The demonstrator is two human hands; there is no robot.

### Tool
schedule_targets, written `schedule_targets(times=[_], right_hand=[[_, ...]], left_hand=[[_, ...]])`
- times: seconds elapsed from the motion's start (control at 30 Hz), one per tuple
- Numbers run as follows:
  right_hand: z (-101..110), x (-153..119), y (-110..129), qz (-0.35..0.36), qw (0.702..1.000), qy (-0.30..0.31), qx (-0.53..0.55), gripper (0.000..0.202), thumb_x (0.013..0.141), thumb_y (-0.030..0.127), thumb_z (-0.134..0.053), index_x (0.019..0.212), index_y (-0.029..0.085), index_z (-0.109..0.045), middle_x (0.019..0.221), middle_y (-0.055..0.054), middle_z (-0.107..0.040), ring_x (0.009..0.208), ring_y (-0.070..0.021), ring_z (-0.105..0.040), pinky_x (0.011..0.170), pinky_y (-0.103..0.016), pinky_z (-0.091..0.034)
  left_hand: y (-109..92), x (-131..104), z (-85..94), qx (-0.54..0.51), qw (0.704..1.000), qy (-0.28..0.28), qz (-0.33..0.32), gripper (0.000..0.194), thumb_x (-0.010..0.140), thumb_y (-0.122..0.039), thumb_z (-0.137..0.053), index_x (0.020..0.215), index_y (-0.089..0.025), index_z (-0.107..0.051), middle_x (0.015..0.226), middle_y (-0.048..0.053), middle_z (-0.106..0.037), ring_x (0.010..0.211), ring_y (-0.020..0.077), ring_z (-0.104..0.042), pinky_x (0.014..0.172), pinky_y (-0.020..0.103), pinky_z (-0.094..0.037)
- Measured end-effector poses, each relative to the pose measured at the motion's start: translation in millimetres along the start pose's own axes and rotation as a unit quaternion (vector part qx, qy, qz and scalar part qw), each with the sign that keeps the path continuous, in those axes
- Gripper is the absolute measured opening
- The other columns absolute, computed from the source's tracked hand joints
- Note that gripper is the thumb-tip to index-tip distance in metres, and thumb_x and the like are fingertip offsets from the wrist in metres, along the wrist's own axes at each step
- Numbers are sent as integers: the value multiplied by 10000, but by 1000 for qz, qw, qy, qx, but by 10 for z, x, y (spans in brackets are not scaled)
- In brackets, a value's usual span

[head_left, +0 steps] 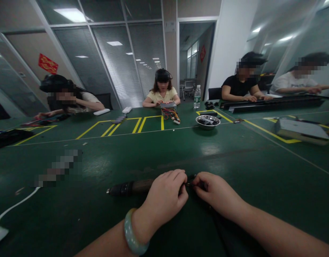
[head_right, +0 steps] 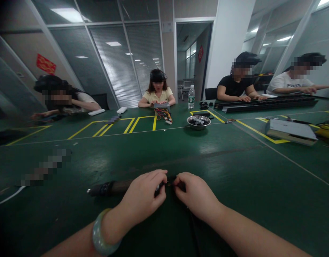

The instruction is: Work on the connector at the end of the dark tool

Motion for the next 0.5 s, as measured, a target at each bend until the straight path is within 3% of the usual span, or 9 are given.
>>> schedule_targets(times=[0.13, 0.23, 0.37, 0.5], right_hand=[[4, -2, 16, -1, 1000, 4, -2, 99, 801, 167, -554, 813, 221, -636, 816, 5, -636, 763, -159, -571, 654, -249, -390], [3, -4, 9, -5, 1000, 6, 1, 96, 797, 174, -560, 823, 221, -639, 827, 2, -643, 757, -162, -569, 653, -253, -393], [-3, -7, -12, -16, 1000, 2, 6, 95, 796, 178, -552, 833, 217, -631, 796, 3, -638, 723, -155, -564, 626, -248, -387], [-12, -1, -24, -21, 1000, -6, -4, 88, 788, 177, -545, 819, 208, -621, 767, 3, -625, 704, -150, -559, 613, -244, -377]], left_hand=[[-49, -15, -17, 18, 1000, 1, -23, 115, 839, -161, -534, 926, -216, -587, 1272, 25, -570, 1217, 250, -502, 1009, 434, -436], [-46, -20, -11, 10, 1000, -1, -28, 111, 864, -185, -523, 942, -226, -590, 1258, 12, -584, 1217, 243, -507, 1008, 438, -435], [8, -7, 3, 2, 1000, -9, 4, 162, 853, -176, -510, 1001, -226, -554, 1219, 24, -599, 1138, 221, -551, 940, 398, -465], [72, 17, -41, 16, 998, -4, 66, 160, 822, -179, -526, 975, -225, -536, 969, 15, -637, 892, 204, -594, 799, 374, -468]])
Point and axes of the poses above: each hand's wrist, its own x-axis towards the middle knuckle, its own z-axis out of the back of the hand, y = z × x, the point moved 10 cm from there along x, towards the middle knuckle
